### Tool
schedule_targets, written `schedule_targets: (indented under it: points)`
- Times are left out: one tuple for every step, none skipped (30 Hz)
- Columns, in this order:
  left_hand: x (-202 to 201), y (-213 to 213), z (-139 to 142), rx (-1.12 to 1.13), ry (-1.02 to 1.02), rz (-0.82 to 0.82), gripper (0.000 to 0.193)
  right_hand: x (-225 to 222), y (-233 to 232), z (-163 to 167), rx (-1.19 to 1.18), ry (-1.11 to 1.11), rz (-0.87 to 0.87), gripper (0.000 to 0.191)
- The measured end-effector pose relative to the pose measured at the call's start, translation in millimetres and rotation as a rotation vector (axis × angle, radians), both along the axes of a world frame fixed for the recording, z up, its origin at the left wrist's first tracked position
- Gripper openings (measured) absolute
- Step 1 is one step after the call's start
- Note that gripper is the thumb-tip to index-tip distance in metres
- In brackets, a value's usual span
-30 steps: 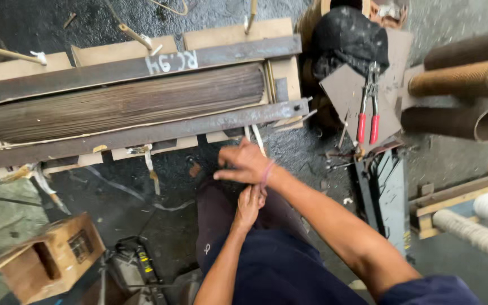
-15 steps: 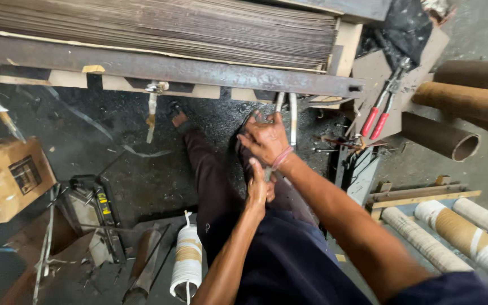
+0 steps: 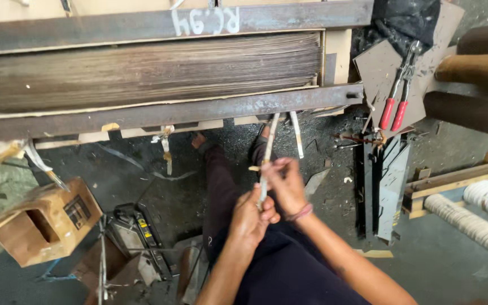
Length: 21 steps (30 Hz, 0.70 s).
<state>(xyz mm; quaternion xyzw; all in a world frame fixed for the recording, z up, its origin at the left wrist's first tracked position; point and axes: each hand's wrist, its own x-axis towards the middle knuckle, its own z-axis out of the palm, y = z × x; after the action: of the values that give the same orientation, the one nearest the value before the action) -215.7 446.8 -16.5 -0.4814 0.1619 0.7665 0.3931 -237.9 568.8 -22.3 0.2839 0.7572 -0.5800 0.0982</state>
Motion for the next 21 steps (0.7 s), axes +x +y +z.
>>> schedule_targets:
  points:
    - [-11.5, -9.6, 8.3, 0.01, 0.04, -0.013, 0.032, -1.6, -15.1, 2.8, -0.125, 0.014, 0.023, 0.048]
    - [-26.7, -21.1, 15.4, 0.021, 0.074, -0.029, 0.027, -3.3, -28.3, 9.1, -0.35, -0.305, -0.174, 0.054]
    - [-44.9, -33.8, 20.8, 0.03, 0.112, -0.042, 0.023, -11.2, -44.0, 12.4, -0.6, -0.614, -0.349, 0.061]
    - [-65.5, -46.6, 24.7, -0.041, 0.074, -0.054, 0.017, -28.2, -58.4, 10.2, -0.743, -0.582, -0.395, 0.065]
    - [-87.4, -59.3, 26.2, -0.113, 0.033, -0.064, 0.011, -47.4, -72.4, 6.7, -0.888, -0.555, -0.442, 0.068]
    - [-110.8, -72.6, 24.5, -0.091, 0.067, -0.007, 0.018, -70.0, -88.9, -0.8, -0.927, -0.529, -0.457, 0.067]
    - [-128.2, -81.4, 23.9, -0.073, 0.098, 0.051, 0.024, -86.2, -100.5, -4.9, -0.969, -0.508, -0.472, 0.067]
    - [-138.9, -85.9, 23.5, -0.061, 0.117, 0.019, 0.03, -94.3, -105.6, -6.7, -0.96, -0.462, -0.49, 0.067]
    - [-143.2, -90.6, 24.9, -0.053, 0.128, -0.009, 0.035, -97.9, -110.3, -8.9, -0.951, -0.428, -0.507, 0.067]
    - [-142.9, -92.7, 26.3, -0.046, 0.149, -0.035, 0.041, -97.4, -111.2, -11.5, -0.944, -0.384, -0.518, 0.067]
    - [-138.0, -93.0, 28.5, -0.11, 0.249, -0.056, 0.045, -93.3, -107.4, -14.3, -0.933, -0.387, -0.395, 0.067]
    - [-128.0, -91.0, 31.8, -0.169, 0.344, -0.079, 0.049, -83.8, -97.3, -16.3, -0.915, -0.389, -0.278, 0.068]
    - [-115.4, -89.1, 36.4, -0.227, 0.423, -0.099, 0.053, -71.5, -83.0, -18.5, -0.891, -0.403, -0.164, 0.072]
    - [-103.2, -88.9, 41.3, -0.438, 0.575, -0.199, 0.048, -62.8, -68.5, -23.9, -0.809, -0.385, -0.12, 0.072]
    - [-93.9, -87.1, 44.3, -0.643, 0.732, -0.304, 0.045, -54.0, -52.9, -29.3, -0.725, -0.358, -0.08, 0.075]
    - [-87.6, -85.9, 46.4, -0.847, 0.893, -0.411, 0.044, -41.0, -35.1, -31.8, -0.64, -0.356, -0.022, 0.067]
    - [-82.4, -84.8, 48.5, -0.899, 0.994, -0.441, 0.044, -27.1, -17.0, -32.8, -0.555, -0.355, 0.039, 0.058]
    - [-80.5, -83.6, 49.7, -0.955, 1.091, -0.469, 0.045, -17.5, -2.7, -35.3, -0.494, -0.26, 0.077, 0.052]
    - [-81.1, -82.0, 49.7, -1.011, 1.186, -0.5, 0.047, -8.1, 8.8, -37.3, -0.435, -0.167, 0.113, 0.047]
    - [-83.5, -79.4, 49.2, -1.063, 1.143, -0.515, 0.043, 1.7, 19.7, -37.6, -0.432, -0.184, 0.078, 0.044]
    - [-87.2, -76.1, 48.1, -1.115, 1.106, -0.528, 0.04, 9.1, 29.5, -38.1, -0.428, -0.195, 0.041, 0.04]
